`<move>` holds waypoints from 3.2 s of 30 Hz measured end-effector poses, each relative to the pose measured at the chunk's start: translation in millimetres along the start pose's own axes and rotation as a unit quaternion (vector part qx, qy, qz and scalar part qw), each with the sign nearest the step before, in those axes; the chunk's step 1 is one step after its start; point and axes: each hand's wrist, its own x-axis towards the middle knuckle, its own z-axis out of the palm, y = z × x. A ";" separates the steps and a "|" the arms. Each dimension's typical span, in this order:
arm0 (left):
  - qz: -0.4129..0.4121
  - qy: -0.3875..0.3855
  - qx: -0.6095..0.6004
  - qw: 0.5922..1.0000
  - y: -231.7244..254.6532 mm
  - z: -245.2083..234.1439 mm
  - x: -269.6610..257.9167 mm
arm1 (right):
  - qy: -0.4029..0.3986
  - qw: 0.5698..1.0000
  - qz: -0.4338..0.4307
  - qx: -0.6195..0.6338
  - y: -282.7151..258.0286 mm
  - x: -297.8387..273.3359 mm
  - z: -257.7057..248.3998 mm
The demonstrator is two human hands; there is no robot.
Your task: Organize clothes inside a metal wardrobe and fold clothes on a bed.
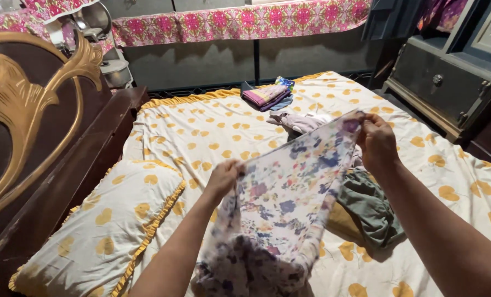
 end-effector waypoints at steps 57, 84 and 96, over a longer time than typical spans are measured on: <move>-0.071 -0.026 -0.184 0.980 106.2 96.3 21.5 | -0.336 0.859 -0.227 -0.312 40.0 -16.9 28.9; 0.045 0.044 0.212 0.975 115.7 152.9 -5.0 | -0.291 0.890 -0.150 -0.317 39.7 -12.2 16.8; -0.087 0.048 0.264 0.959 14.1 103.6 -27.6 | -0.169 0.984 -0.008 -0.063 50.9 56.9 -48.8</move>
